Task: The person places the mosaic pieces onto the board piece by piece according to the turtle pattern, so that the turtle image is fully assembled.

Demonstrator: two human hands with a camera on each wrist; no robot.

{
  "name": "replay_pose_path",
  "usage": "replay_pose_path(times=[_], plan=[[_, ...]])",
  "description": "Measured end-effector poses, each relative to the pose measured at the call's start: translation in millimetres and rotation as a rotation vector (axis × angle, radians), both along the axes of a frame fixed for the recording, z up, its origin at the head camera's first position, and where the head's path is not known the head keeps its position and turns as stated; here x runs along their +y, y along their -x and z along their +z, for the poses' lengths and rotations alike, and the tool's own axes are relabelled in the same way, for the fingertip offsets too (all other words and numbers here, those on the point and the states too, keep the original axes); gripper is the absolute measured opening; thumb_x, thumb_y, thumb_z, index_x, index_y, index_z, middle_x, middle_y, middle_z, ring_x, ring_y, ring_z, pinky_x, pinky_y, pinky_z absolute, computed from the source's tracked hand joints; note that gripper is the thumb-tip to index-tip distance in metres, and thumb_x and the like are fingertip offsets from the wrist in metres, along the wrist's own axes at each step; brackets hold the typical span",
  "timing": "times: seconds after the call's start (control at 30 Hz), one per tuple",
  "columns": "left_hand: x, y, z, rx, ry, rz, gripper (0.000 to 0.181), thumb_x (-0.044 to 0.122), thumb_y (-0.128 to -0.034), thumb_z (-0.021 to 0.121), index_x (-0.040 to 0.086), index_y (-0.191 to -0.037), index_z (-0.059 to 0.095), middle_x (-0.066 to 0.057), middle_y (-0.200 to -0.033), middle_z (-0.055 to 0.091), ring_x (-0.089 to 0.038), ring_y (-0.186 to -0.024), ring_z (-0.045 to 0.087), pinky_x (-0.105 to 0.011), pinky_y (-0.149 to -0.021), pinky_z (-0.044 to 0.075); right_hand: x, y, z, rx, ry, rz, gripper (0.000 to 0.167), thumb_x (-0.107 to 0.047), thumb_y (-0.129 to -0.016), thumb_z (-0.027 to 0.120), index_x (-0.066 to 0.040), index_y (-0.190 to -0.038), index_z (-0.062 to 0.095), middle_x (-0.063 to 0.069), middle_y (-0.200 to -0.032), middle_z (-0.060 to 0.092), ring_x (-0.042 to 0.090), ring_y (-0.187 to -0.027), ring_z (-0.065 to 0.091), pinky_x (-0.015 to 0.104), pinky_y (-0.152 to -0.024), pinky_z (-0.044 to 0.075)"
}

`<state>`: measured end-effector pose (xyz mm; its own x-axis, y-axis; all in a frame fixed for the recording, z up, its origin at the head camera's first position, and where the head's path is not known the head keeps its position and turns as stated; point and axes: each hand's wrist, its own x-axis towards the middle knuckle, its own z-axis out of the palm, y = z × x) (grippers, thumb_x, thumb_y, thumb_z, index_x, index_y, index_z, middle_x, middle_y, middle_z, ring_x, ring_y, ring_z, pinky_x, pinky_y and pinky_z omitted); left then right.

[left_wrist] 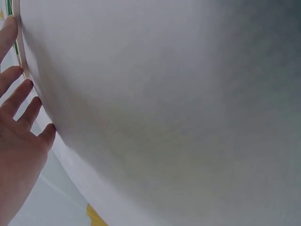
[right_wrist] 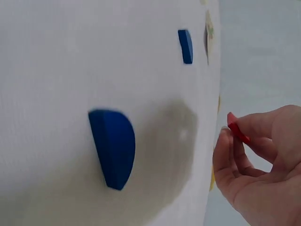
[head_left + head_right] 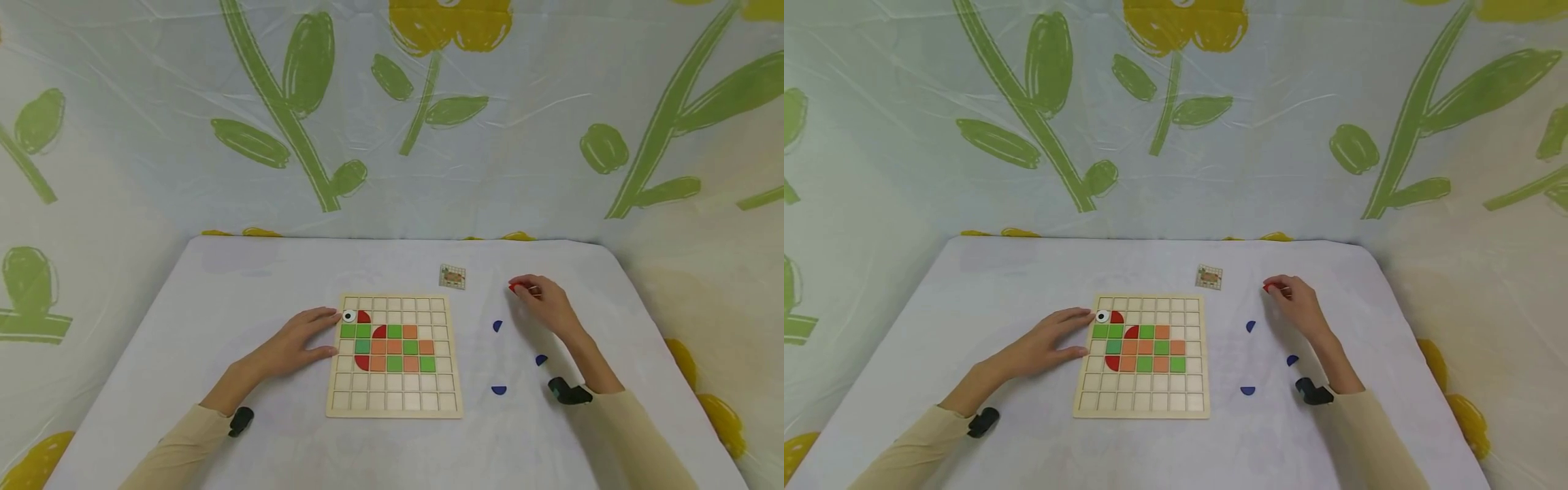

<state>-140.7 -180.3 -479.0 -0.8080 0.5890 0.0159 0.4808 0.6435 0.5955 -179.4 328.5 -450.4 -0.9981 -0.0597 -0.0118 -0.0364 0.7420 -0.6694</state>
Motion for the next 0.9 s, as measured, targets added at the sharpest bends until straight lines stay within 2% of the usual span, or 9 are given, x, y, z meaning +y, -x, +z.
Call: replay_pose_path(times=[0.07, 0.13, 0.23, 0.3, 0.43, 0.63, 0.9], plan=[[0.4, 0.3, 0.1, -0.002, 0.001, -0.001, 0.067, 0.030, -0.0959, 0.075, 0.005, -0.152, 0.049, -0.016, -0.157, 0.043, -0.041, -0.146, 0.036, -0.061, -0.117, 0.031, -2.9, -2.9, 1.3, 0.034, 0.010, 0.009, 0.029, -0.015, -0.108, 0.055, 0.001, -0.129, 0.066, 0.023, -0.125, 0.066, 0.039, -0.110, 0.063, 0.047, -0.094, 0.055], [0.9, 0.6, 0.3, -0.005, 0.000, 0.000, 0.067, 0.030, -0.0962, 0.075, 0.005, -0.153, 0.049, -0.017, -0.158, 0.043, -0.041, -0.146, 0.035, -0.061, -0.117, 0.031, -6.0, -5.6, 2.0, 0.062, 0.021, 0.015, 0.027, -0.016, -0.107, 0.058, 0.000, -0.126, 0.069, 0.019, -0.121, 0.070, 0.035, -0.106, 0.066, 0.033, -0.089, 0.055], [1.7, 0.8, 0.1, -0.002, 0.006, 0.001, 0.067, 0.030, -0.0966, 0.074, 0.005, -0.153, 0.048, -0.017, -0.158, 0.043, -0.041, -0.146, 0.036, -0.061, -0.117, 0.031, -10.8, -9.6, 0.3, 0.085, 0.044, 0.027, 0.025, -0.016, -0.105, 0.062, -0.001, -0.124, 0.070, 0.017, -0.116, 0.073, 0.031, -0.102, 0.068, 0.014, -0.081, 0.050], [1.8, 0.7, -0.5, 0.013, 0.013, -0.003, 0.066, 0.031, -0.0972, 0.074, 0.005, -0.153, 0.049, -0.017, -0.157, 0.044, -0.042, -0.145, 0.037, -0.062, -0.116, 0.032, -14.0, -12.3, -1.2, 0.095, 0.065, 0.037, 0.024, -0.014, -0.103, 0.065, -0.001, -0.122, 0.071, 0.016, -0.115, 0.073, 0.031, -0.100, 0.069, 0.008, -0.078, 0.047], [1.9, 0.6, -1.0, 0.019, 0.016, -0.004, 0.065, 0.032, -0.0977, 0.073, 0.005, -0.152, 0.049, -0.017, -0.156, 0.045, -0.042, -0.145, 0.038, -0.062, -0.116, 0.033, -21.5, -18.0, -2.2, 0.094, 0.089, 0.053, 0.024, -0.011, -0.100, 0.068, -0.001, -0.123, 0.071, 0.017, -0.117, 0.072, 0.032, -0.101, 0.070, 0.007, -0.080, 0.048], [0.6, 0.9, -2.8, 0.028, 0.019, -0.001, 0.066, 0.033, -0.0977, 0.073, 0.005, -0.152, 0.049, -0.017, -0.156, 0.045, -0.042, -0.145, 0.038, -0.061, -0.116, 0.032, -34.9, -24.2, -1.9, 0.058, 0.111, 0.047, 0.025, -0.014, -0.100, 0.070, -0.003, -0.123, 0.071, 0.015, -0.116, 0.071, 0.031, -0.103, 0.070, 0.010, -0.081, 0.051], [-0.9, -0.6, -3.6, 0.040, 0.013, -0.005, 0.066, 0.032, -0.0974, 0.073, 0.005, -0.152, 0.050, -0.018, -0.156, 0.045, -0.042, -0.145, 0.038, -0.062, -0.116, 0.032, -57.1, -32.8, -1.7, 0.039, 0.174, 0.037, 0.025, -0.013, -0.098, 0.073, -0.004, -0.121, 0.071, 0.013, -0.108, 0.071, 0.029, -0.099, 0.071, 0.015, -0.076, 0.055]])
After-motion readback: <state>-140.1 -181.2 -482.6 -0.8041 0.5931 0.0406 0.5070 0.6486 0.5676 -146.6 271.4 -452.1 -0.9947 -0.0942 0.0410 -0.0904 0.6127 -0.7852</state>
